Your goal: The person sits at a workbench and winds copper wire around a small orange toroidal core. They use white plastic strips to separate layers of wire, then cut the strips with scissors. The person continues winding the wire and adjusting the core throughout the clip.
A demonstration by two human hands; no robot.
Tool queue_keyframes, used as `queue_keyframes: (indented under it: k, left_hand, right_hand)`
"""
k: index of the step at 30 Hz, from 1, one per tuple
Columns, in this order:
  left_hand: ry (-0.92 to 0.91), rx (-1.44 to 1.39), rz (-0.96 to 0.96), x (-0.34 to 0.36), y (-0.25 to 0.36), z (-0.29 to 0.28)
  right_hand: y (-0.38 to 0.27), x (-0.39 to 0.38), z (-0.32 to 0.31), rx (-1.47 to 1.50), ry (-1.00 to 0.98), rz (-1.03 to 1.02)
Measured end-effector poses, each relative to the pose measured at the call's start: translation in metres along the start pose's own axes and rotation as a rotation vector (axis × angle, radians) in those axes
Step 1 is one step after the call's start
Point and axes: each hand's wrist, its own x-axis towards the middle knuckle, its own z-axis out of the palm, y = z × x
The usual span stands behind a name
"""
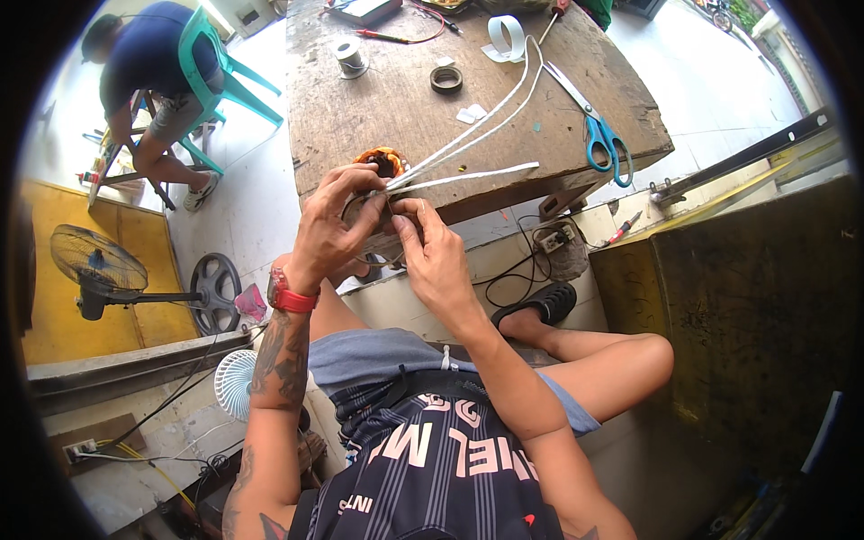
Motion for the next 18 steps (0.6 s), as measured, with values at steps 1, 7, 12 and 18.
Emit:
queue_keyframes:
  k: [1,7,12,18]
  left_hand:
    - [0.013,0.035,0.023,0.0,0.001,0.001]
    - [0.1,0.105,0.031,0.003,0.002,0.014]
    - [0.163,0.053,0.009,0.003,-0.001,0.022]
    - [0.117,0.011,-0.005,0.003,-0.009,0.02]
  right_hand:
    - [0.001,0.0,0.0,0.006,-0.003,-0.01]
    - [-0.004,0.005,-0.002,-0.076,0.008,-0.053]
    - [-0.004,0.009,-0.006,-0.05,-0.006,0.058]
    - [0.007,0.007,-0.003,0.013,0.037,0.052]
